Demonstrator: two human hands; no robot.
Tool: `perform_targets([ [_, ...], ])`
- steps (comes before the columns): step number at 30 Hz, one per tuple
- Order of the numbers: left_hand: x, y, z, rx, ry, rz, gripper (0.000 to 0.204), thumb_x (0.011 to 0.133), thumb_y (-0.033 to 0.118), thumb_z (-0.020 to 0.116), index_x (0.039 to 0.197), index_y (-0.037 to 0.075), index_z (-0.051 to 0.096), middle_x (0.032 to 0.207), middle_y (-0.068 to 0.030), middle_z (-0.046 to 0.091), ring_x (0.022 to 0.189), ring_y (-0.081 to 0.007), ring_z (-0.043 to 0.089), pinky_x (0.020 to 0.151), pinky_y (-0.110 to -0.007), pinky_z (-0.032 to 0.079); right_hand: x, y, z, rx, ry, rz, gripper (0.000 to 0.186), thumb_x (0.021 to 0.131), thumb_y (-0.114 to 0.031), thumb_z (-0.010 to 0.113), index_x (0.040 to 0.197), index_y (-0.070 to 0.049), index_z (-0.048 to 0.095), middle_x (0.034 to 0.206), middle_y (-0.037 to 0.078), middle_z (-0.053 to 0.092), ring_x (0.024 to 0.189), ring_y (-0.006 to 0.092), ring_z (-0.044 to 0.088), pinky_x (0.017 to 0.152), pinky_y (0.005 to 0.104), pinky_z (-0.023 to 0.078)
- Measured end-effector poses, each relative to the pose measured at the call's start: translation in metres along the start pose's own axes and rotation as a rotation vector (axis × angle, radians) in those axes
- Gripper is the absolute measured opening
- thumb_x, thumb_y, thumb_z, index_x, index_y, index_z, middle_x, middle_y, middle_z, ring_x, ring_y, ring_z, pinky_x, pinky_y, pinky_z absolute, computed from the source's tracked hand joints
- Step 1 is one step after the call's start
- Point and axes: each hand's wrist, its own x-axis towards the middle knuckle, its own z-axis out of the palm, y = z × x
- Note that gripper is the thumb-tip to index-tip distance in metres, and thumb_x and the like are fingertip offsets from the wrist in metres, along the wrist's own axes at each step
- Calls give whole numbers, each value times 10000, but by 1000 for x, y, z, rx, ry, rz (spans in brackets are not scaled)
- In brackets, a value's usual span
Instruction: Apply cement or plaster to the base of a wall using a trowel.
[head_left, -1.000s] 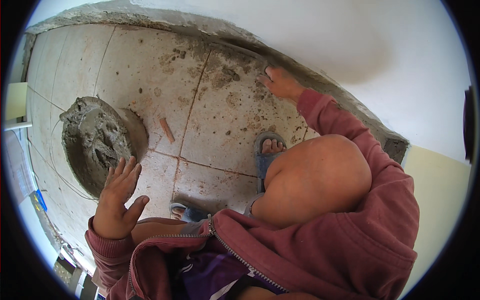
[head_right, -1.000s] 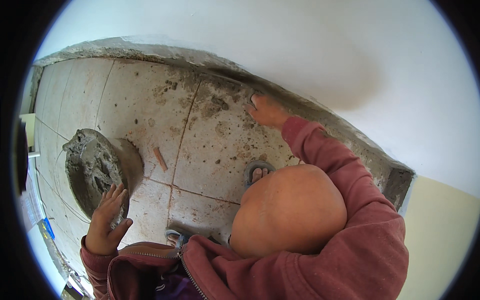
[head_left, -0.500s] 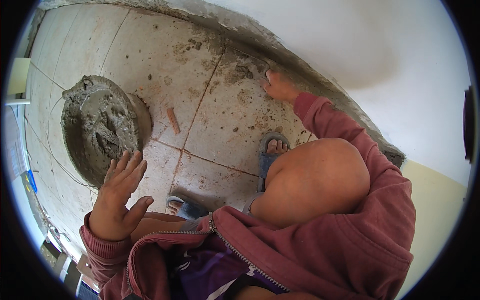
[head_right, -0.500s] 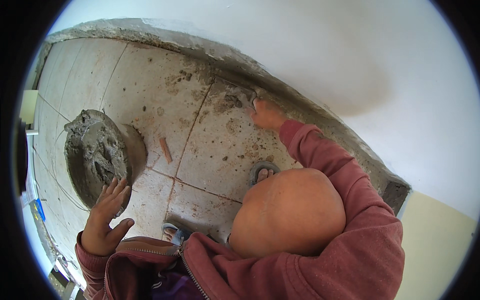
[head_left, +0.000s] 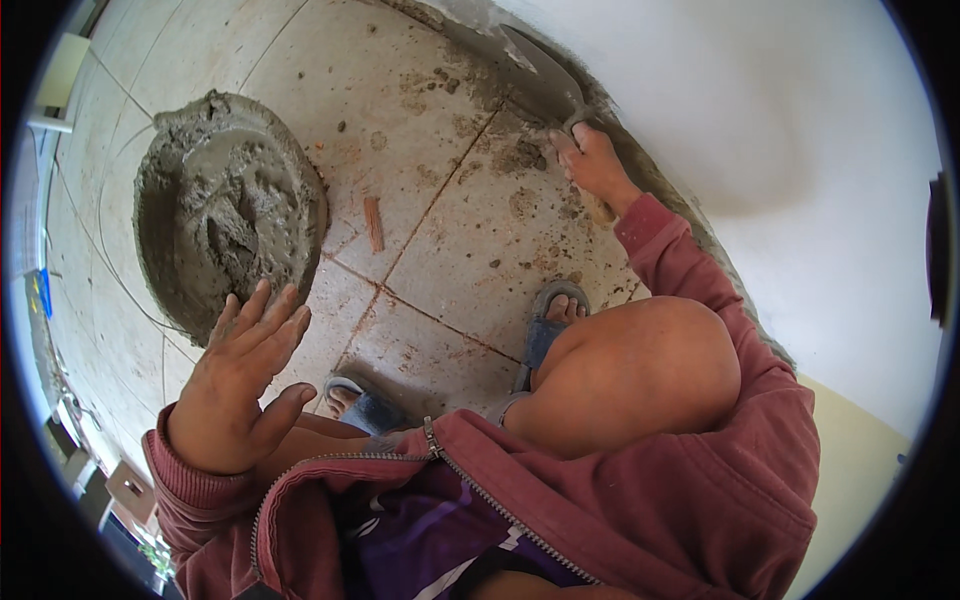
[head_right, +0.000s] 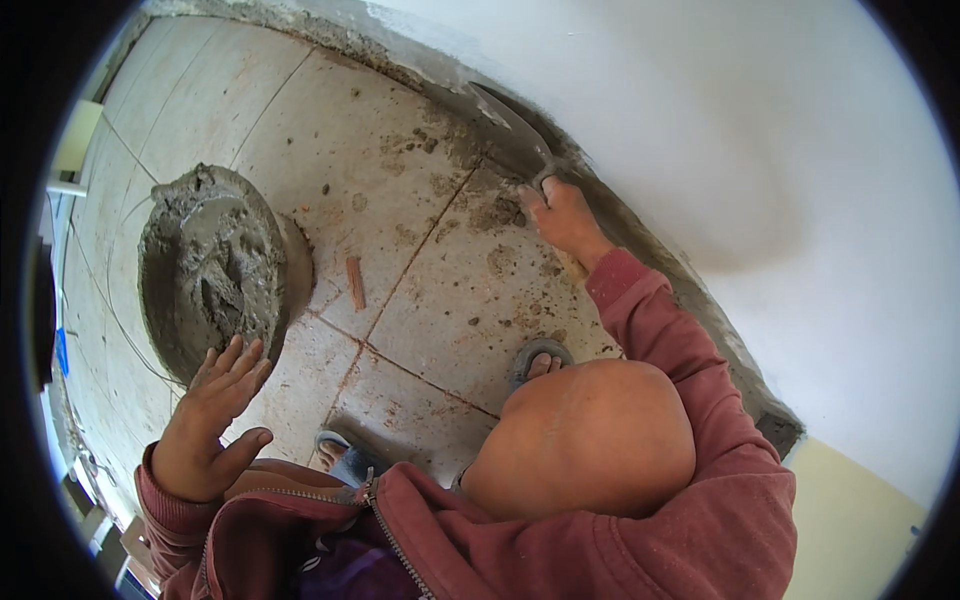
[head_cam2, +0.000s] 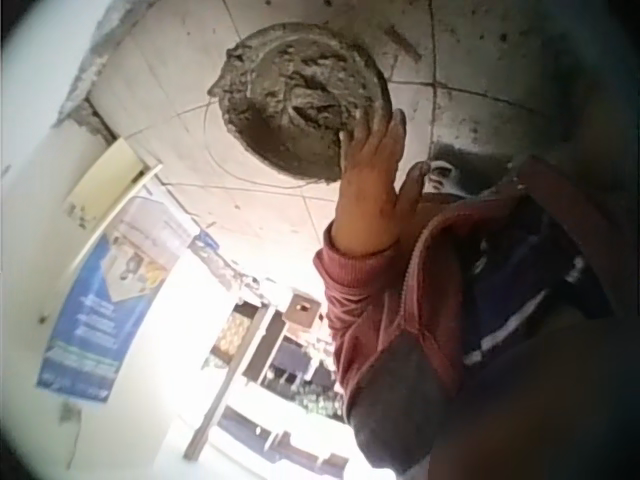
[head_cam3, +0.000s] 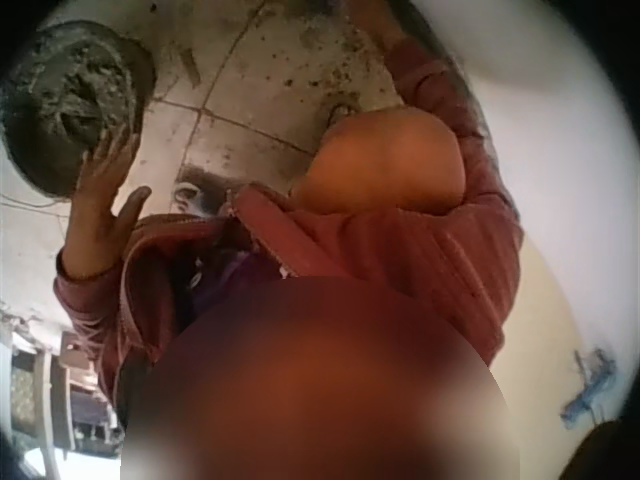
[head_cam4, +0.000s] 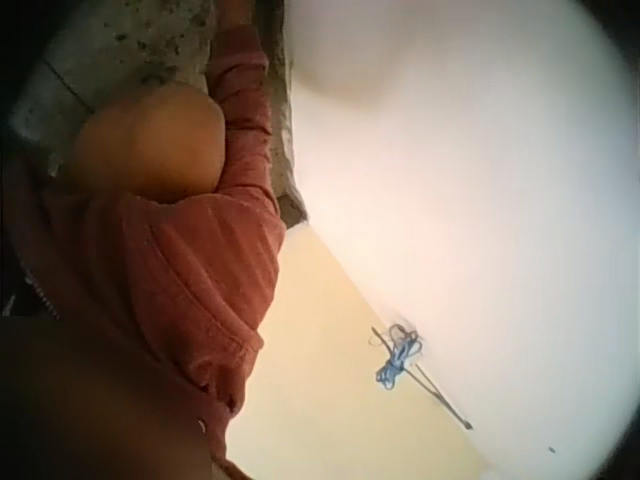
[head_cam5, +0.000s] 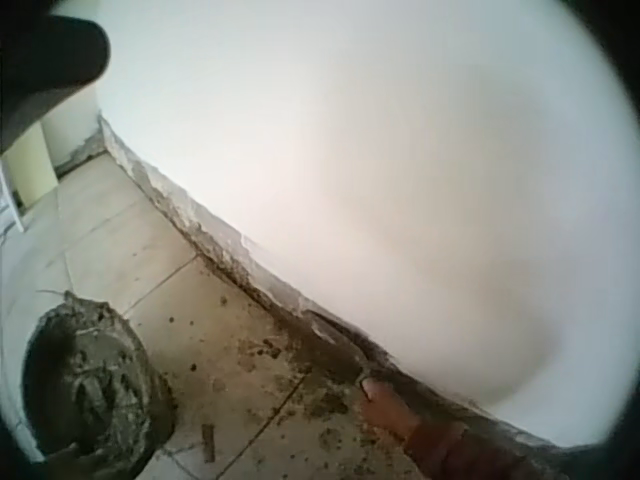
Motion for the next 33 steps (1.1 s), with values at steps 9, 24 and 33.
perform_targets([
  [9, -9, -7, 1, -42, 16, 44, 570, 689, 126, 568, 1206, -13, 373, 1283, -221, 325, 1216, -421, 229, 987, -521, 160, 31, -21, 12, 21, -69, 47, 389, 829, -295, 510, 671, 46, 408, 534, 140, 481, 495, 190, 528, 508, 344, 417],
  [24, -9, -9, -1, -42, -4, 35, 591, 684, 130, 567, 1223, 2, 361, 1294, -210, 315, 1221, -413, 224, 991, -522, 145, 63, -66, 21, 15, -175, 162, 376, 852, -313, 460, 736, 44, 456, 582, 103, 490, 491, 191, 521, 500, 326, 436],
  [33, -10, -12, -5, -48, 24, 38, 587, 685, 129, 570, 1217, -10, 365, 1284, -225, 321, 1218, -422, 223, 986, -526, 154, 51, -1, 36, -391, -70, 39, 498, 830, -383, 446, 901, 106, 512, 771, 264, 565, 670, 340, 585, 705, 408, 422],
])
